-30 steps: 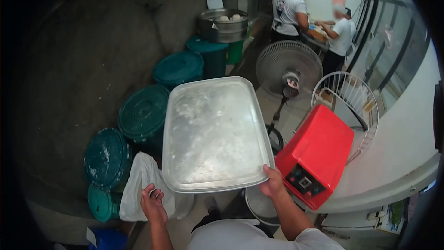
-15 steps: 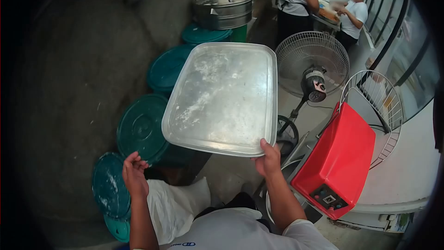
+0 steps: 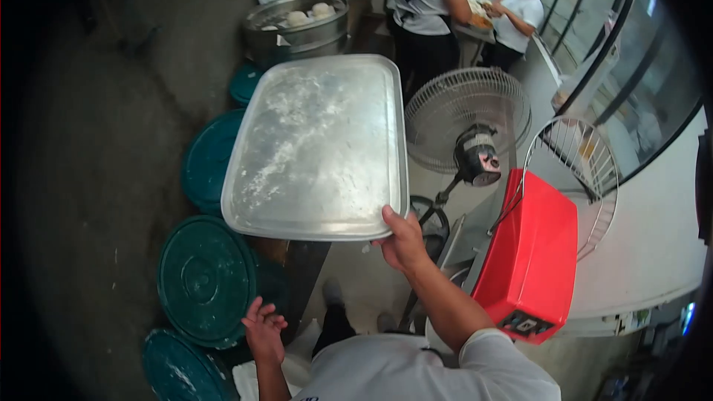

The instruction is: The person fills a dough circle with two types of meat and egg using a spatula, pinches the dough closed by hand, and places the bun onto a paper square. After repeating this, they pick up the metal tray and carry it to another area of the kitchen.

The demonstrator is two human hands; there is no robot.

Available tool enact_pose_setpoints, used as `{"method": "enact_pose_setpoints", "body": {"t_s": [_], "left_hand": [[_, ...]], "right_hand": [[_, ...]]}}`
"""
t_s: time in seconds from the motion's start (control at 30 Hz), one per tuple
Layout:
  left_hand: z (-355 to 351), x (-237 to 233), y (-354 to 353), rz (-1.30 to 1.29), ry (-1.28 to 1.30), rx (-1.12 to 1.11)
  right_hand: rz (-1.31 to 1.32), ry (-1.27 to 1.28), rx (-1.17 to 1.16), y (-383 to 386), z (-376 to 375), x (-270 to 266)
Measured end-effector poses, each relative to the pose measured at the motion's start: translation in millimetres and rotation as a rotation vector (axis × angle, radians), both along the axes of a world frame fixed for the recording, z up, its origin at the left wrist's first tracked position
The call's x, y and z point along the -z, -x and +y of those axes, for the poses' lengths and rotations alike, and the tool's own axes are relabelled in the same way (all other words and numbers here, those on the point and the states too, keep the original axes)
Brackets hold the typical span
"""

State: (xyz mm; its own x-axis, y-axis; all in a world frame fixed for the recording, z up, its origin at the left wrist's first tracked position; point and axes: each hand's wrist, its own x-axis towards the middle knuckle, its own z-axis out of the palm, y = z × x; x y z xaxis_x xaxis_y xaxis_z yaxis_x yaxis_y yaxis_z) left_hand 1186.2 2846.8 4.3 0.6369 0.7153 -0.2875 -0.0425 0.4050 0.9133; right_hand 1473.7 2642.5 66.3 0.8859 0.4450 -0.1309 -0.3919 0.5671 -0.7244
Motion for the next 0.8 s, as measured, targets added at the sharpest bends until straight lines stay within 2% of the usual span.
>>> {"method": "enact_pose_setpoints", "body": {"t_s": [0.07, 0.13, 0.2, 0.37, 0.47, 0.53, 0.63, 0.8], "left_hand": [[36.2, -8.3, -32.0, -0.142, 0.044, 0.046], [64.2, -17.3, -56.3, -0.128, 0.048, 0.086], [89.5, -26.3, -80.7, -0.205, -0.04, 0.289], [135.3, -17.3, -150.9, -0.171, -0.004, 0.534], [134.2, -18.0, -178.1, -0.156, 0.074, 0.603], [120.3, -25.3, -189.8, -0.192, 0.273, 0.488], [119.3, -25.6, -201.1, -0.155, 0.279, 0.402], [137.8, 0.8, -202.7, -0.22, 0.236, 0.456]], "right_hand": [[-0.04, -0.031, -0.04, -10.0, 16.3, 9.9], [-0.04, 0.0, 0.001, -10.6, 21.7, -0.3], [-0.011, 0.008, -0.025, -12.6, 24.9, 1.3], [-0.034, 0.054, 0.014, -19.6, 31.9, 10.9], [-0.053, 0.08, 0.04, -16.6, 33.5, 9.5], [-0.071, 0.126, 0.029, -14.2, 33.4, 13.7], [-0.069, 0.12, 0.02, -13.1, 35.4, 14.8], [-0.081, 0.092, -0.004, -14.6, 40.7, 32.8]]}}
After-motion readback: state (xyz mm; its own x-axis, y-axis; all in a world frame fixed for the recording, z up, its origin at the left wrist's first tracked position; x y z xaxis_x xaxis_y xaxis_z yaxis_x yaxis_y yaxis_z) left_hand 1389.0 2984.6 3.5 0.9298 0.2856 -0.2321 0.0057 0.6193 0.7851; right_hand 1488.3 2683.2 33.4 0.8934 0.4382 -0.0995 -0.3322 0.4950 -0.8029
